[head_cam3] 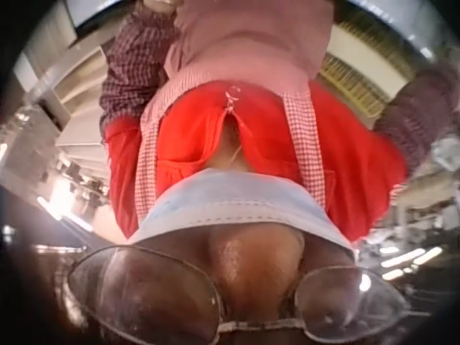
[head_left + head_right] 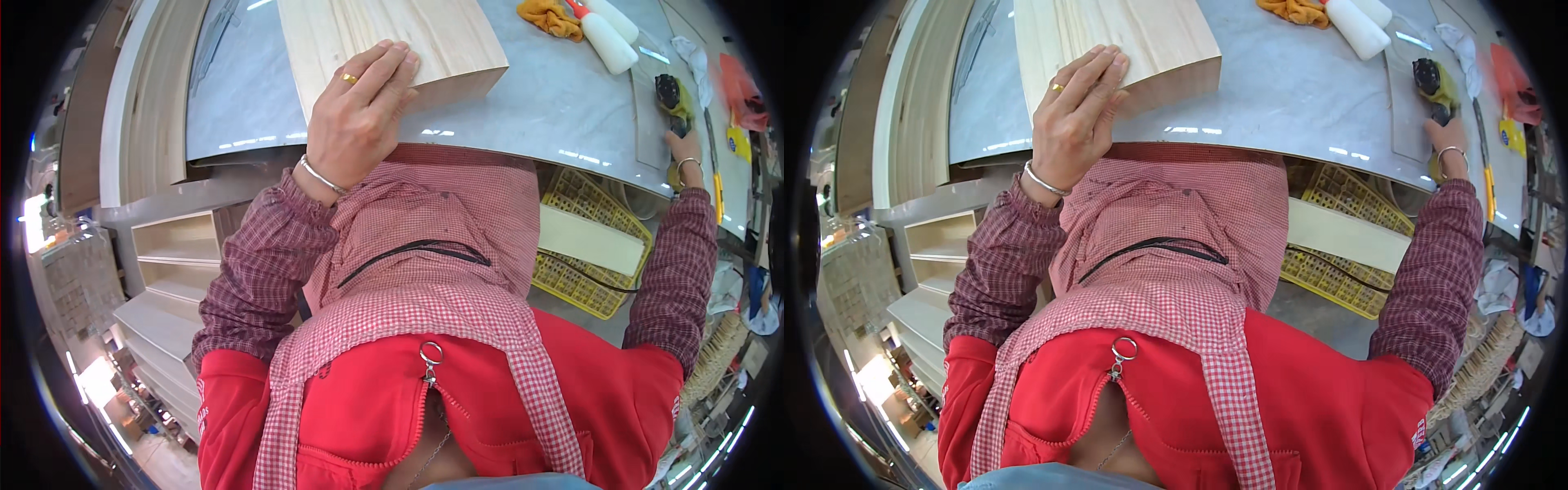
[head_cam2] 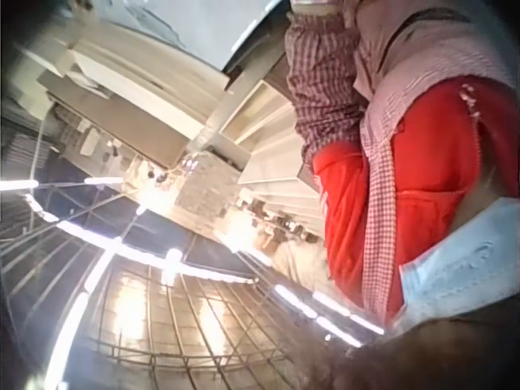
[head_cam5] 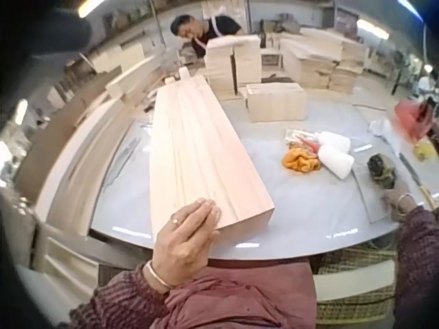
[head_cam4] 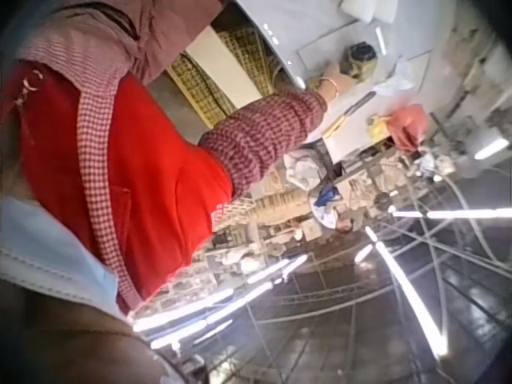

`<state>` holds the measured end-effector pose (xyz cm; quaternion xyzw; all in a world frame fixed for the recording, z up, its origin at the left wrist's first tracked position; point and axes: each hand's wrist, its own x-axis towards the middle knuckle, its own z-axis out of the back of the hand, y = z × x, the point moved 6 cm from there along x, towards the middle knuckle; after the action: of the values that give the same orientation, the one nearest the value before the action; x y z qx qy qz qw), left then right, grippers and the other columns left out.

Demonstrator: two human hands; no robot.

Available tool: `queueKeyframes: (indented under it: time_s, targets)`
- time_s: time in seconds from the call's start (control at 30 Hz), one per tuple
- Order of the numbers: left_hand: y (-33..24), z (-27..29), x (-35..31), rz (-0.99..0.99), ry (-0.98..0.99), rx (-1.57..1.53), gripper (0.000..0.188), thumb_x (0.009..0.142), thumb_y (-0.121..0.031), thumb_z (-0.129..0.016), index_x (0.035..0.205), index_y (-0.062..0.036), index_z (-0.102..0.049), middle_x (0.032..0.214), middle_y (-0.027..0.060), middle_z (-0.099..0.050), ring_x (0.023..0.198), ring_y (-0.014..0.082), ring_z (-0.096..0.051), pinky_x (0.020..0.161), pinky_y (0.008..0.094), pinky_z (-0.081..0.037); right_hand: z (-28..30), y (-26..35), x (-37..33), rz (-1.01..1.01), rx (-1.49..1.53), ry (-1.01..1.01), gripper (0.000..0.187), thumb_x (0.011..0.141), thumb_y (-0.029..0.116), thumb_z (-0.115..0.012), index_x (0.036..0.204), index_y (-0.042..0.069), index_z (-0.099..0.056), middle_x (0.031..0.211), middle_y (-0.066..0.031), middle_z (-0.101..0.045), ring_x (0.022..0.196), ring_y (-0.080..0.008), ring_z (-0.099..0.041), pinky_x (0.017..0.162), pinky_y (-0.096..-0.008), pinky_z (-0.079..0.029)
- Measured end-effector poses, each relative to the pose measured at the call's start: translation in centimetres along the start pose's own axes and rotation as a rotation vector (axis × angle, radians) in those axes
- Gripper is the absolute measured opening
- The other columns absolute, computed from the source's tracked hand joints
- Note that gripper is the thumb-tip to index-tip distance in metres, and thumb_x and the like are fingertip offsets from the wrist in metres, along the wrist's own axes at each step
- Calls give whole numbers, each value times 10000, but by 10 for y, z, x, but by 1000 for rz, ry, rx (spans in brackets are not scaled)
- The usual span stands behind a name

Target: Apply glue and use a pneumatic nail gun to assemble wooden boards into a product.

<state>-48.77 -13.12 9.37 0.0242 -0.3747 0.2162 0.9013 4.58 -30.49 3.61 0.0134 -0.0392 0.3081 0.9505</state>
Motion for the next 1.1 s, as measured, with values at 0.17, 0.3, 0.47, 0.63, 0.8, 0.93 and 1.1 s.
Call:
queueKeyframes:
  time_s: [0.17,0.3,0.47,0.63,0.8,0.93,1.1]
  targets:
    - [-1,0,0,13,-14,51,345,737,-47,-660,1081,-57,-640,1134,41,-607,1052,199,-576,855,282,-487,61,37,-57,37,282,223,319,729,195,-589,972,-6,-540,811,-160,-612,689,-273,-594,642,-343,-491]
    - [-4,-4,2,-35,-69,47,269,751,-81,-638,1013,-22,-647,1099,66,-600,1021,204,-573,854,290,-480,146,110,-149,213,960,481,210,727,154,-591,857,-5,-547,662,-102,-583,522,-182,-544,505,-281,-469]
    - [-3,-4,0,-25,-87,49,276,758,-84,-631,1025,-14,-639,1113,70,-585,1029,201,-564,868,289,-472,179,186,-204,53,988,588,129,756,121,-598,755,8,-536,573,-38,-529,423,-92,-468,414,-201,-407]
    - [-6,-4,1,15,-54,69,307,778,-81,-642,1084,-61,-644,1164,11,-597,1070,179,-566,858,267,-483,183,234,-228,77,1010,699,153,776,132,-622,761,2,-543,578,-30,-523,416,-83,-462,399,-193,-405]
    - [-12,-5,3,6,-37,81,284,794,-87,-629,1075,-48,-645,1157,20,-597,1072,182,-563,864,271,-484,183,250,-232,143,970,750,175,774,149,-636,788,-4,-552,579,-27,-524,407,-74,-457,386,-185,-396]
    - [-13,-6,4,13,-54,74,276,797,-87,-624,1068,-39,-644,1145,33,-599,1072,185,-562,870,273,-484,179,249,-228,162,962,745,179,775,152,-636,807,-6,-558,579,-23,-524,400,-69,-451,374,-183,-387]
    - [-12,-7,4,4,-58,69,271,797,-89,-623,1062,-36,-645,1141,41,-600,1071,186,-562,874,274,-485,178,249,-227,158,948,757,187,775,158,-638,806,-8,-558,584,-22,-525,399,-70,-451,376,-183,-389]
